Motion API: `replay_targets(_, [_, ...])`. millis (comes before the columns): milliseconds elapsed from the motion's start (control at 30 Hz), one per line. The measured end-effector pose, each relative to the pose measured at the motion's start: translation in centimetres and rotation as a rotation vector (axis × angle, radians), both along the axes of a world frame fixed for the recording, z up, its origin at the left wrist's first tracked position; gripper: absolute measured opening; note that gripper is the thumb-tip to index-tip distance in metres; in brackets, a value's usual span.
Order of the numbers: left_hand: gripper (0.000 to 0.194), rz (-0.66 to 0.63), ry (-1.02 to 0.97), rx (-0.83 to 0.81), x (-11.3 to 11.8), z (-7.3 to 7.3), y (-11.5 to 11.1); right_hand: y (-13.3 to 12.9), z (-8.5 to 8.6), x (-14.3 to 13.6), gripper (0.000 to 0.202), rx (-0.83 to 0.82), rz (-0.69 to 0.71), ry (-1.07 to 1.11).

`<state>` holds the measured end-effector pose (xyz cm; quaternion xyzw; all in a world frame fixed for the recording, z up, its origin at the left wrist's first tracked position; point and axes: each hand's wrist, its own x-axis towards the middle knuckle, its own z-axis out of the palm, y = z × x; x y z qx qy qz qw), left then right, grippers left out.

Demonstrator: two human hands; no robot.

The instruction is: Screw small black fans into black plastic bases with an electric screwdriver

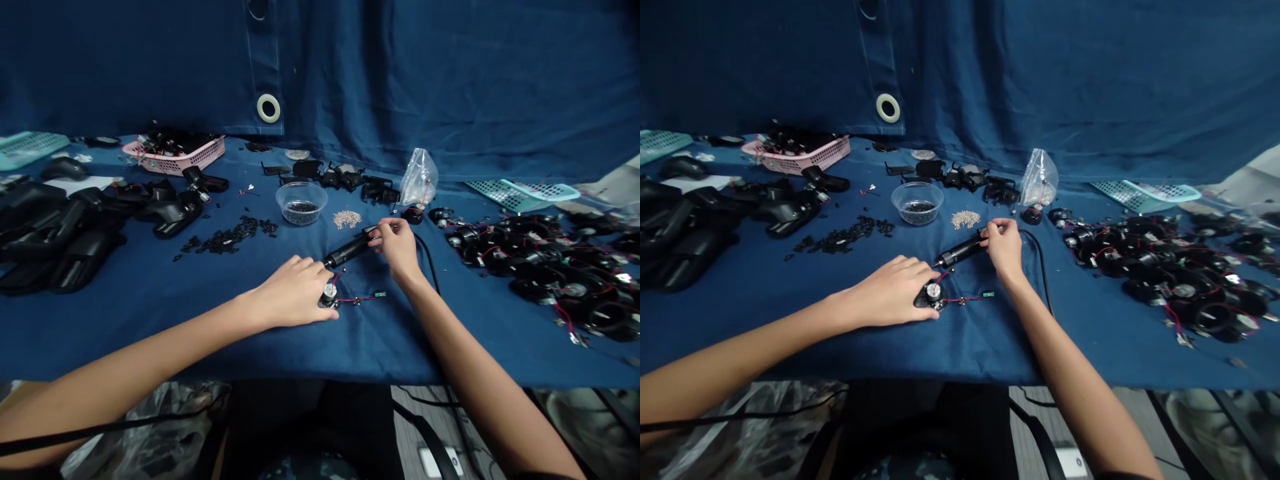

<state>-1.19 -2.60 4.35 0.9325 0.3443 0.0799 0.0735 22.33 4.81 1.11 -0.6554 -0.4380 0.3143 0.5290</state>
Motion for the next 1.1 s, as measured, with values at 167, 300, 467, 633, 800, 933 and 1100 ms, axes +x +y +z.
replay_targets(167, [0.048, 0.083, 0.038, -0.003, 0.9, -0.8, -0.4, 0.0, -1.1, 1.5, 0.028, -0.02, -0.044, -0.018])
replay_targets(300, [0.065, 0.404, 0.107, 0.087, 2.1, -0.3, -1.0, -1.3, -0.8, 1.3, 0.029, 0.029, -0.047, -0.074])
replay_targets(467, [0.093, 0.552, 0.228, 0.128, 2.8, 0.1, -0.3, -8.0, 1.8, -2.5, 0.03, 0.255, 0.185, -0.402])
replay_targets(633, [0.074, 0.563, 0.275, 0.024, 1.3, 0.8, 0.7, -14.8, 2.9, -5.9, 0.053, 0.16, 0.616, -0.809])
replay_targets(800, [0.069, 0.555, 0.219, -0.01, -1.9, 3.0, 0.5, -15.9, 1.4, -6.3, 0.05, 0.105, 0.668, -1.026])
replay_targets(933, [0.057, 0.168, 0.025, -0.007, -3.8, 3.0, 0.6, -15.0, 0.9, -5.5, 0.037, 0.193, 0.726, -1.03])
replay_targets(1100, [0.077, -0.103, -0.016, -0.152, -3.8, 0.6, 1.3, -13.5, 1.5, -4.4, 0.037, 0.268, 0.846, -1.045])
